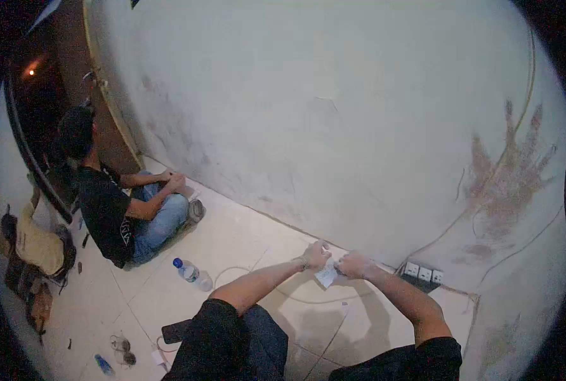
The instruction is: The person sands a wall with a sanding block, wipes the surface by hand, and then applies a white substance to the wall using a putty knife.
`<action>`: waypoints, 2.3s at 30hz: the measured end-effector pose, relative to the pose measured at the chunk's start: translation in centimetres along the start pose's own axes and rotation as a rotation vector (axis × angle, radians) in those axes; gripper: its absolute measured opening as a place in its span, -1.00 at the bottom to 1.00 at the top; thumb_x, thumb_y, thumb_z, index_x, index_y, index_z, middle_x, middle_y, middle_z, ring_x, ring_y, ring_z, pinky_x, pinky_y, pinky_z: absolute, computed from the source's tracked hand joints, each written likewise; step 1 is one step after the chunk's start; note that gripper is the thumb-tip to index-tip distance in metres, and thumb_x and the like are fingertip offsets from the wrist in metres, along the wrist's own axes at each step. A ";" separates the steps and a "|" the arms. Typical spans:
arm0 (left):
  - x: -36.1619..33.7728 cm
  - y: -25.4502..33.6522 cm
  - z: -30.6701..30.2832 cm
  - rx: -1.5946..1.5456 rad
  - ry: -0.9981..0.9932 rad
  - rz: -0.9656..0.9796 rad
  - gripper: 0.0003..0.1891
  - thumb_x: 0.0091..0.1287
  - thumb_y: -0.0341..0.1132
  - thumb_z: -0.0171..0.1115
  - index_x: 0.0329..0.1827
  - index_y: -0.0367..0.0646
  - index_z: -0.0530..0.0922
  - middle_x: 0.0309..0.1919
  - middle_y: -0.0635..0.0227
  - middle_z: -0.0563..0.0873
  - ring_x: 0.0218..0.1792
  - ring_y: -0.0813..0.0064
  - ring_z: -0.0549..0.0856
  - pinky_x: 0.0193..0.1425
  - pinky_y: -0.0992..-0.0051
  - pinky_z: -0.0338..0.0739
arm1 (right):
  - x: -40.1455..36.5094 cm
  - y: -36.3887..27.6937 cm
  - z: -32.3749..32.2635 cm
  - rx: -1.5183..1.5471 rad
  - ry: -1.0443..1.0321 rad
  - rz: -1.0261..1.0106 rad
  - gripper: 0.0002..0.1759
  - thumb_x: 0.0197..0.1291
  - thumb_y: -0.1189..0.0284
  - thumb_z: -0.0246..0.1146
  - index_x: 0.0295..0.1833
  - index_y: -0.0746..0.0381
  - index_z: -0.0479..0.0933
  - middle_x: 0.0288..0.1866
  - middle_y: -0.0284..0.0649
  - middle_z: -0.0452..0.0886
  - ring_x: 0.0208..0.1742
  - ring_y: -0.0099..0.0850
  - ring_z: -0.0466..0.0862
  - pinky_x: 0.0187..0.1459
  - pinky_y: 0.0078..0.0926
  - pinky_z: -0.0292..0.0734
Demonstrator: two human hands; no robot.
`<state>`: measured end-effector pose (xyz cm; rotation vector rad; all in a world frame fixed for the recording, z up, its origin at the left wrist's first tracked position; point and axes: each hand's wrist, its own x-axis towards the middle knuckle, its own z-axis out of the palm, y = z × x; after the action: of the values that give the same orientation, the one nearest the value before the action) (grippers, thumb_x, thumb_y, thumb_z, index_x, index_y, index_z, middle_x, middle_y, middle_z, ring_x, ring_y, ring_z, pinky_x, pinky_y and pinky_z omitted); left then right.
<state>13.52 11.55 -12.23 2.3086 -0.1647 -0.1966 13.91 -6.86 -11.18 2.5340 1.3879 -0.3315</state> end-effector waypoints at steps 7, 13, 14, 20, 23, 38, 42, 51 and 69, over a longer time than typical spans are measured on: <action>-0.2 0.6 -1.3 -0.061 -0.135 -0.128 -0.53 0.11 -0.18 0.32 -0.02 -0.26 0.40 -0.26 0.04 0.62 -0.28 0.40 0.64 -0.28 0.39 0.55 | -0.4 0.4 -0.8 -0.088 0.131 -0.091 -0.80 0.01 0.36 0.18 -0.21 0.15 0.50 -0.23 -0.19 0.60 -0.11 -0.28 0.62 -0.13 -0.28 0.51; 1.4 -2.1 -0.7 -0.060 -0.165 -0.062 -0.50 0.10 -0.13 0.34 -0.02 -0.23 0.40 -0.25 0.11 0.58 -0.35 0.44 0.62 -0.30 0.42 0.55 | -1.3 -0.5 -2.4 -0.136 0.241 -0.111 -0.68 0.18 0.30 0.04 0.04 0.16 0.35 -0.14 -0.21 0.54 -0.06 -0.35 0.58 -0.11 -0.29 0.48; 1.2 -2.0 -0.7 0.030 -0.103 -0.027 -0.51 0.10 -0.12 0.34 -0.03 -0.23 0.40 -0.24 0.13 0.57 -0.33 0.44 0.61 -0.27 0.42 0.54 | -1.3 -0.6 -2.1 -0.162 0.278 -0.152 -0.67 0.19 0.31 0.02 0.06 0.16 0.34 -0.15 -0.23 0.54 -0.08 -0.36 0.58 -0.11 -0.31 0.48; 1.0 -1.4 -1.6 -0.108 -0.119 -0.114 -0.45 0.07 -0.10 0.37 0.01 -0.23 0.38 -0.20 0.12 0.56 -0.23 0.36 0.60 -0.15 0.39 0.52 | -1.1 -0.7 -1.3 -0.319 0.567 -0.320 -0.65 0.13 0.24 0.07 0.00 0.16 0.37 -0.19 -0.33 0.50 -0.13 -0.49 0.56 -0.14 -0.43 0.46; 1.2 -1.2 -1.4 -0.084 -0.106 -0.092 -0.42 0.05 -0.09 0.39 0.03 -0.24 0.38 -0.19 0.11 0.56 -0.21 0.35 0.59 -0.14 0.38 0.52 | -1.4 -1.2 -2.4 -0.387 0.670 -0.386 -0.58 0.14 0.27 0.05 0.11 0.16 0.36 -0.10 -0.36 0.48 -0.03 -0.51 0.50 -0.07 -0.46 0.43; 1.9 -1.6 -0.3 -0.243 -0.107 -0.162 -0.51 0.06 -0.14 0.39 -0.06 -0.30 0.49 -0.46 0.24 0.66 -0.47 0.51 0.62 -0.45 0.50 0.54 | -1.2 -2.3 -2.0 -0.479 0.693 -0.386 -0.52 0.14 0.33 -0.01 0.19 0.24 0.32 0.09 -0.21 0.46 0.15 -0.39 0.43 0.25 -0.36 0.27; 1.2 -0.2 -0.5 -0.156 -0.067 -0.046 -0.50 0.08 -0.04 0.35 -0.11 -0.31 0.52 -0.39 0.20 0.66 -0.46 0.52 0.62 -0.37 0.51 0.55 | -0.5 -2.5 -0.8 -0.474 0.723 -0.352 -0.57 0.11 0.34 0.03 0.11 0.24 0.38 0.03 -0.21 0.49 0.13 -0.39 0.44 0.24 -0.37 0.28; -0.1 2.6 -2.2 -0.378 -0.202 -0.283 -0.39 0.14 0.19 0.15 -0.14 -0.28 0.56 -0.15 0.11 0.64 -0.18 0.29 0.62 -0.27 0.29 0.57 | -0.6 -2.3 -0.6 -0.455 0.692 -0.359 -0.53 0.15 0.34 -0.01 0.17 0.30 0.32 0.07 -0.13 0.47 0.10 -0.32 0.47 0.14 -0.33 0.33; 2.7 -5.2 2.9 0.377 -0.410 0.317 -0.25 -0.06 0.00 0.29 0.17 -0.26 0.31 0.09 -0.10 0.41 0.11 0.03 0.45 0.22 0.24 0.34 | -0.5 -1.1 0.2 -0.108 0.378 0.018 -0.40 0.06 0.30 0.12 0.19 0.40 0.26 -0.01 -0.02 0.43 0.08 -0.17 0.46 0.13 -0.01 0.24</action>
<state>15.93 12.44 -18.26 2.5422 -0.8299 -0.5101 12.66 -6.72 -11.37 2.6073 1.4574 0.2342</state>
